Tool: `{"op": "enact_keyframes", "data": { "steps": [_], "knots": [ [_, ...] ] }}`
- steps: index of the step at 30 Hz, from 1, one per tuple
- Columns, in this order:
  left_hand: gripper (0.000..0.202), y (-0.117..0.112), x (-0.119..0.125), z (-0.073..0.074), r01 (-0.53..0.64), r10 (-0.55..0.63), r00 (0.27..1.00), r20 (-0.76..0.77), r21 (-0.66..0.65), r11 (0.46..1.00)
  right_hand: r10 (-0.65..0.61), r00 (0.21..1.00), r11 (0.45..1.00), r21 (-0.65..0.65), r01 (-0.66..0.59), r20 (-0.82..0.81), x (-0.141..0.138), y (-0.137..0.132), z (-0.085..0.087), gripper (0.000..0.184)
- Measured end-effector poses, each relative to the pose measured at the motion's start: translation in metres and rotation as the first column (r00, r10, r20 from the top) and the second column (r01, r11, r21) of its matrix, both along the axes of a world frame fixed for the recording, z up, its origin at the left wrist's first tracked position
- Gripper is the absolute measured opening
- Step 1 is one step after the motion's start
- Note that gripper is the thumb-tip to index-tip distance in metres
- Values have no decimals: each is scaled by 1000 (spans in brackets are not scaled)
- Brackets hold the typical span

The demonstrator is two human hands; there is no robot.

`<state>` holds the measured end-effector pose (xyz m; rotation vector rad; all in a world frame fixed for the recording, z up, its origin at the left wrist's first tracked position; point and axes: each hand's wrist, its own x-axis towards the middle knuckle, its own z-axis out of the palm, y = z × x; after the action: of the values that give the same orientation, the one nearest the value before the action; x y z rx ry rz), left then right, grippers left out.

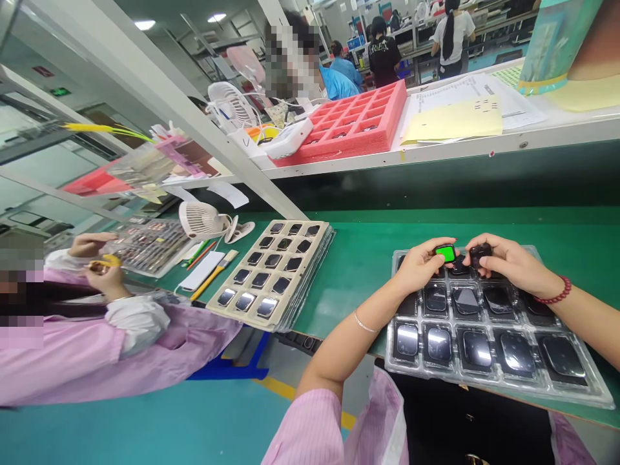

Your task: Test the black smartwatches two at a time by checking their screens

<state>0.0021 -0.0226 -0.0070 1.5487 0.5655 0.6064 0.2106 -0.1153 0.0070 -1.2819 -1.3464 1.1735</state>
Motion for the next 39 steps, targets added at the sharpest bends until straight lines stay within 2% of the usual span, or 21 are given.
{"op": "enact_keyframes", "data": {
  "steps": [8, 14, 19, 23, 28, 34, 39],
  "knots": [
    [55, 3, 3, -6, 34, -30, 997, 77, -55, 998, -31, 999, 999, 32, 31, 7, -2, 3, -1, 34],
    [37, 3, 2, -3, -22, 25, 999, 45, -68, 997, -24, 1000, 999, 30, 24, 19, -1, 3, -4, 33],
    [41, 3, 3, -3, -81, 85, 994, 65, -54, 995, -16, 1000, 999, 31, 16, 14, 1, 3, -6, 37],
    [34, 3, 3, -5, -72, 74, 996, 52, -42, 996, -21, 998, 999, 36, 19, 52, 1, 3, -9, 33],
    [45, 2, 2, -4, -64, 64, 998, 24, 10, 998, -37, 998, 998, 46, 35, 46, -2, 3, -9, 38],
    [55, 3, 2, -5, -51, 51, 999, 6, -4, 999, -13, 999, 998, 60, 11, 49, -1, 3, -11, 42],
    [68, 3, 2, -7, -48, 52, 997, 60, -72, 996, -24, 998, 998, 65, 27, -51, -2, 4, -14, 62]
  ]
}}
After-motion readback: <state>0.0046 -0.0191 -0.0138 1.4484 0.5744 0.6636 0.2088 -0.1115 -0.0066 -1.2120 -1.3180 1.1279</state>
